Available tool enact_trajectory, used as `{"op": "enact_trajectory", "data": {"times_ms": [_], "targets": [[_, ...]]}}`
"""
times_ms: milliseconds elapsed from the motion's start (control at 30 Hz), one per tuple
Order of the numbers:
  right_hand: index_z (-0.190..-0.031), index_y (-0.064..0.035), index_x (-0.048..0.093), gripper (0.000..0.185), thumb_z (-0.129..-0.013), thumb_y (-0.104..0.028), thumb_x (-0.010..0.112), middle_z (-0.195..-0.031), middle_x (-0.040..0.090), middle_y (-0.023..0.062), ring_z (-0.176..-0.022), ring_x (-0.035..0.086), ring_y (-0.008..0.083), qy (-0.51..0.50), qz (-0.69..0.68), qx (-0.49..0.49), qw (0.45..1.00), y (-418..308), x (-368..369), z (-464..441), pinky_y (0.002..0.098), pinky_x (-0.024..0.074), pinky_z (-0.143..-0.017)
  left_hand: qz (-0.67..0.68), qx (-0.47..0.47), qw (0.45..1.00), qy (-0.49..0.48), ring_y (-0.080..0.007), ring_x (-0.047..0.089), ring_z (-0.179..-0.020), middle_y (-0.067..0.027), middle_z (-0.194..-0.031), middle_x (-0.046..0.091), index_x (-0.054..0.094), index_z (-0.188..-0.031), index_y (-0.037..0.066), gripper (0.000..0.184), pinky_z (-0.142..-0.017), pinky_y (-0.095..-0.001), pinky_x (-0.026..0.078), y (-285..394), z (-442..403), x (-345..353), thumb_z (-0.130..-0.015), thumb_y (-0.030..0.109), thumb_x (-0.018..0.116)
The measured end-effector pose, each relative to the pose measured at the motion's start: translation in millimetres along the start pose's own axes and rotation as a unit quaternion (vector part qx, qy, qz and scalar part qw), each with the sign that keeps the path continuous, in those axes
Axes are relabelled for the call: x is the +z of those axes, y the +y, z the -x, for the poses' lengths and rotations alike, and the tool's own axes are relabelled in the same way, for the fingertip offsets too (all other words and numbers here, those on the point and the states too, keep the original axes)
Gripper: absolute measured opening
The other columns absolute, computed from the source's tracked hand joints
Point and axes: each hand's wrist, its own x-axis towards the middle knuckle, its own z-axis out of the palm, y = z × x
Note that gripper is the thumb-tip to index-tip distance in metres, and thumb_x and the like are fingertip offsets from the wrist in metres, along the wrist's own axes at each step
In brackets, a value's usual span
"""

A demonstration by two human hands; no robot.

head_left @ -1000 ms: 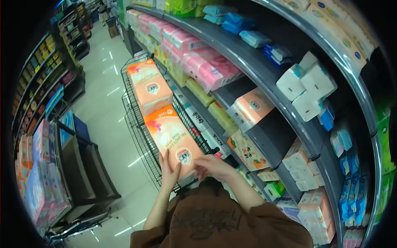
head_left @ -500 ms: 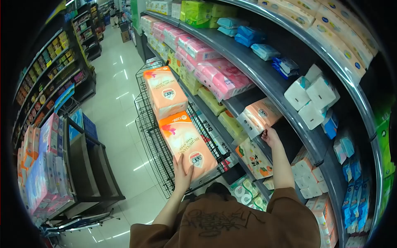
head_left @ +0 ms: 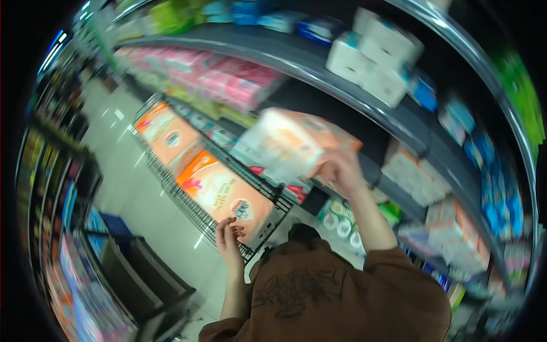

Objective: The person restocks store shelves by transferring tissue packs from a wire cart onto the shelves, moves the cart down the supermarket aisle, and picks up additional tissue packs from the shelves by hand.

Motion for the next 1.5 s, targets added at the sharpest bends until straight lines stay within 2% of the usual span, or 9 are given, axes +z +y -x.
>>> {"op": "enact_trajectory", "data": {"times_ms": [200, 400, 500, 600, 800, 1033, 1133, 1333, 1500], "targets": [[-0.074, -0.0025, 0.069, 0.03, -0.095, -0.022, 0.059, -0.056, 0.062, 0.0045, -0.051, 0.062, 0.0144, -0.384, 0.201, -0.072, 0.898, 12, 45, 45, 0.0292, 0.048, -0.051, 0.349, -0.189, 0.907, -0.14, -0.0344, 0.048, -0.129, -0.018, -0.142, 0.046, 0.034, -0.146, 0.007, 0.07, -0.106, -0.049, 0.042, 41, -28, 15, -0.097, 0.056, 0.037], [-0.119, -0.0032, 0.059, 0.039, -0.09, -0.027, 0.068, -0.108, 0.064, 0.0148, -0.09, 0.066, 0.0225, -0.149, 0.335, 0.026, 0.93, 112, 24, 46, 0.0331, 0.0522, -0.078, 0.041, 0.005, 0.998, -0.048, -0.0314, 0.041, -0.135, -0.0177, -0.153, 0.031, 0.023, -0.15, 0.003, 0.078, -0.109, -0.0486, 0.039, 12, -26, 4, -0.09, 0.034, 0.062], [-0.142, -0.0084, 0.037, 0.07, -0.086, -0.03, 0.072, -0.141, 0.038, 0.0204, -0.129, 0.043, 0.032, -0.192, 0.351, 0.005, 0.916, 131, 31, 62, 0.0389, 0.0389, -0.105, -0.247, 0.054, 0.967, 0.011, -0.0278, 0.003, -0.149, -0.0166, -0.162, 0.004, 0.007, -0.155, 0.005, 0.093, -0.119, -0.041, 0.01, -31, -19, -11, -0.087, 0.019, 0.068], [-0.148, -0.0109, 0.031, 0.074, -0.086, -0.021, 0.07, -0.148, 0.028, 0.0215, -0.14, 0.028, 0.0371, -0.208, 0.414, -0.026, 0.886, 131, 51, 61, 0.0434, 0.0286, -0.113, 0.019, 0.077, 0.997, 0.021, -0.034, 0.016, -0.145, -0.022, -0.158, 0.012, 0.01, -0.153, 0.003, 0.083, -0.119, -0.0426, 0.012, -26, -22, 16, -0.091, 0.019, 0.063], [-0.148, -0.0134, 0.035, 0.065, -0.089, -0.005, 0.061, -0.148, 0.029, 0.0266, -0.127, 0.046, 0.0387, -0.254, 0.447, -0.044, 0.857, 134, 57, 10, 0.0399, 0.0403, -0.103, -0.444, 0.126, 0.882, 0.098, -0.0444, 0.025, -0.136, -0.0287, -0.151, 0.021, 0.028, -0.146, 0.0, 0.062, -0.114, -0.0509, 0.019, -21, -28, -10, -0.097, 0.028, 0.053], [-0.125, 0.0009, 0.057, 0.039, -0.086, -0.003, 0.058, -0.121, 0.06, 0.0186, -0.108, 0.061, 0.0273, -0.144, 0.4, -0.032, 0.904, 94, 34, -26, 0.0344, 0.0495, -0.089, -0.422, 0.013, 0.878, 0.228, -0.0476, 0.031, -0.133, -0.0326, -0.147, 0.026, 0.032, -0.142, -0.005, 0.06, -0.11, -0.053, 0.027, -117, 8, -51, -0.095, 0.026, 0.055], [-0.124, 0.0007, 0.058, 0.036, -0.088, -0.005, 0.057, -0.122, 0.061, 0.0165, -0.109, 0.061, 0.0278, -0.145, 0.407, -0.025, 0.901, 200, -10, -66, 0.0342, 0.049, -0.089, -0.222, -0.085, 0.933, 0.27, -0.0406, 0.06, -0.107, -0.0256, -0.118, 0.061, 0.04, -0.137, 0.0, 0.049, -0.092, -0.0435, 0.047, -127, 18, -34, -0.095, 0.023, 0.052], [-0.121, 0.0011, 0.059, 0.039, -0.082, -0.006, 0.059, -0.107, 0.067, 0.0213, -0.101, 0.066, 0.033, -0.171, 0.322, -0.1, 0.926, 224, 14, -36, 0.0373, 0.0492, -0.087, -0.206, -0.113, 0.935, 0.266, -0.0178, 0.066, -0.078, -0.0113, -0.105, 0.066, 0.053, -0.122, 0.004, 0.029, -0.061, -0.0307, 0.053, -170, 7, -56, -0.101, 0.021, 0.043], [-0.123, 0.0013, 0.057, 0.044, -0.079, 0.0, 0.064, -0.111, 0.067, 0.0177, -0.101, 0.065, 0.0262, -0.208, 0.304, -0.032, 0.929, 212, 15, -34, 0.0351, 0.0492, -0.087, -0.186, -0.109, 0.93, 0.296, -0.0307, 0.066, -0.098, -0.0149, -0.112, 0.068, 0.057, -0.121, 0.004, 0.029, -0.086, -0.0411, 0.051, -153, 17, -40, -0.097, 0.014, 0.044]]}}
